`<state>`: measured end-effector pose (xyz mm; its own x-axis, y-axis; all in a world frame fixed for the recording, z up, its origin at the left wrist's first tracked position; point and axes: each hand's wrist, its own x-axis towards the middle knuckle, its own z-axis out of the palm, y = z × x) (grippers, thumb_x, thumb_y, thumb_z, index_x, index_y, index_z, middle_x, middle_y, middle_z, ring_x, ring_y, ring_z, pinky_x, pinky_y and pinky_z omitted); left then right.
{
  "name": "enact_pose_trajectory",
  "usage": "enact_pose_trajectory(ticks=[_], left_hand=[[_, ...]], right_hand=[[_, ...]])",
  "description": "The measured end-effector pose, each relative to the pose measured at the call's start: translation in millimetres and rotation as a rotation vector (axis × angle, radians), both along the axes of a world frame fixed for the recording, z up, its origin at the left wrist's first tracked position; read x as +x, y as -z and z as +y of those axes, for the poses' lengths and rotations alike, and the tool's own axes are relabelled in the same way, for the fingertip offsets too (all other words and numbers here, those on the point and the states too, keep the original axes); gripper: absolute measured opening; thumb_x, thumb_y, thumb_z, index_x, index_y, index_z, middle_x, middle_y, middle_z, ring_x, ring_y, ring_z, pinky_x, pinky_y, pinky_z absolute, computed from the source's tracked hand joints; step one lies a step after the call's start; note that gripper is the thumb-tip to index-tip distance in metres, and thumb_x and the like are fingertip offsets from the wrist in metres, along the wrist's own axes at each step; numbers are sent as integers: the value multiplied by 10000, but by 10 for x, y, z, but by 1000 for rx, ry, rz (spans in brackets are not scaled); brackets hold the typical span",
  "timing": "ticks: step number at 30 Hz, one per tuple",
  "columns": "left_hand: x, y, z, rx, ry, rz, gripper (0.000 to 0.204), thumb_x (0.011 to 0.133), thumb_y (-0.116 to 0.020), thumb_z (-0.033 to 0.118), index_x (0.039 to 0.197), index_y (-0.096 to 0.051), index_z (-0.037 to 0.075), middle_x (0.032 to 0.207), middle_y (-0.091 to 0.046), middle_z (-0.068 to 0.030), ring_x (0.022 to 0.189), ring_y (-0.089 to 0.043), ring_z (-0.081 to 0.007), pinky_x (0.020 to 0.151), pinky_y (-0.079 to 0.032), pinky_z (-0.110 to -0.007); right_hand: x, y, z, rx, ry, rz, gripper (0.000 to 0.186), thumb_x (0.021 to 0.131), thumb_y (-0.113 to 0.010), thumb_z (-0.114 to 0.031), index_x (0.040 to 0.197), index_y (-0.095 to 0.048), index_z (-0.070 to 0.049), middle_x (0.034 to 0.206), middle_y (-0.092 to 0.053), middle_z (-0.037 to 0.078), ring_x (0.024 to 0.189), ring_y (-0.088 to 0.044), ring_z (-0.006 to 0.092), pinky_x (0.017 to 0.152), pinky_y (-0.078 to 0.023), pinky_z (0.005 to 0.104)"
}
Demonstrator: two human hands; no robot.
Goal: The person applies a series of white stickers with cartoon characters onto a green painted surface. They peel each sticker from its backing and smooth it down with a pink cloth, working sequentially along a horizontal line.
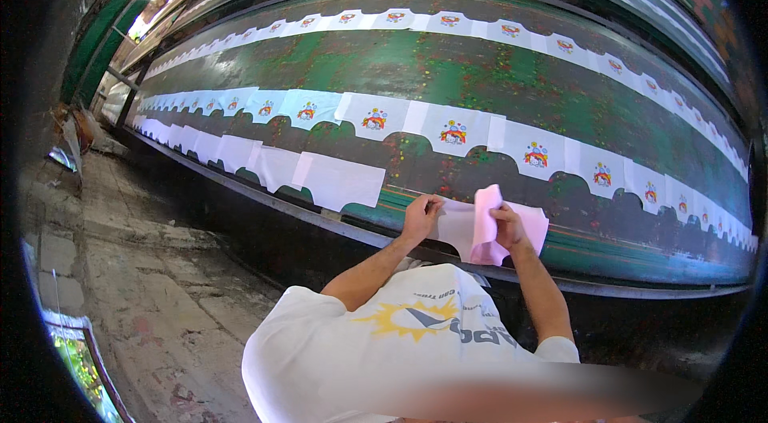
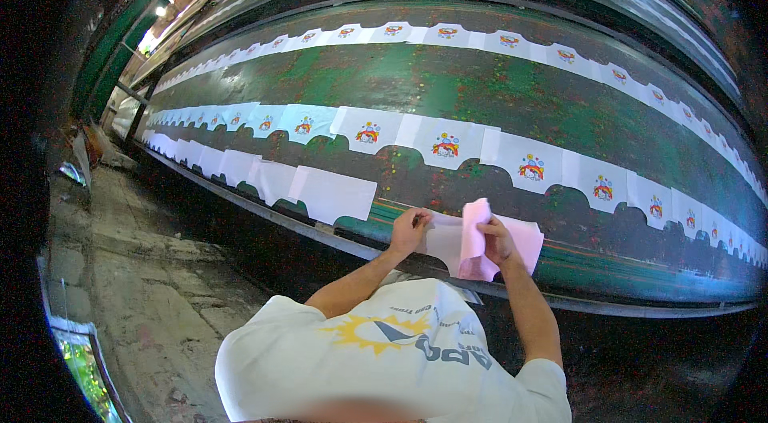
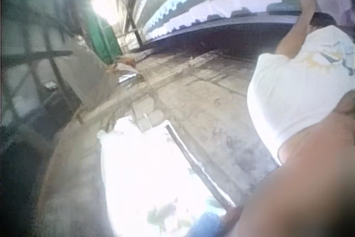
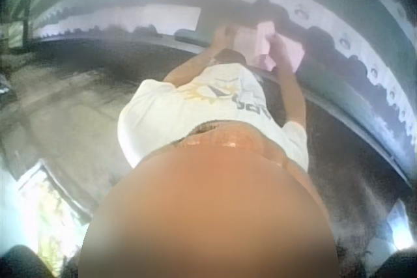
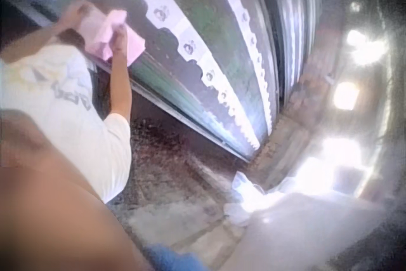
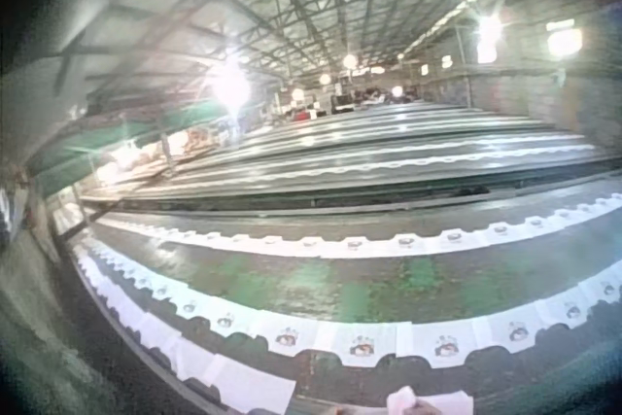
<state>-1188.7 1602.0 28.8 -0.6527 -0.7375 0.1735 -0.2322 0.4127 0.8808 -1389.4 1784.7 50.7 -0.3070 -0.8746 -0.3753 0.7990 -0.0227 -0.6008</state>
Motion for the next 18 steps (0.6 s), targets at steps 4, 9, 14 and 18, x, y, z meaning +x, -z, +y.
enact_pose_trajectory(ticks=[4, 9, 14, 18], left_hand=[[89, -42, -272, -94, 24, 41, 107, 895, -698, 44, 1000, -696, 24, 930, -715, -135, 823, -702, -243, 723, -544, -354], [346, -92, -718, -234, 44, -56, 157, 893, -684, 35, 1049, -694, 26, 968, -716, -150, 849, -704, -295, 741, -552, -370], [446, -75, -866, -77, 2, -107, 230, 901, -698, 68, 1128, -686, 35, 980, -724, -143, 836, -697, -247, 751, -551, -359], [415, -69, -843, -7, -46, -82, 271, 890, -733, 112, 1147, -684, 39, 963, -728, -128, 815, -685, -196, 744, -551, -334]], right_hand=[[-258, 39, 314, -33, 162, -6, 520, 729, -632, -199, 1217, -628, -17, 1102, -689, 81, 1001, -654, 251, 923, -524, 381], [-445, -109, 676, -234, 295, -49, 499, 681, -530, -224, 1093, -675, 18, 984, -718, 169, 849, -690, 314, 848, -564, 409], [-321, -554, 595, -363, 299, 18, 521, 736, -523, -239, 1175, -644, 13, 1079, -705, 161, 969, -685, 305, 905, -551, 421], [-171, -641, 126, -1, 234, 185, 524, 829, -591, -220, 1314, -575, -22, 1169, -680, 117, 1046, -666, 255, 972, -520, 407]])
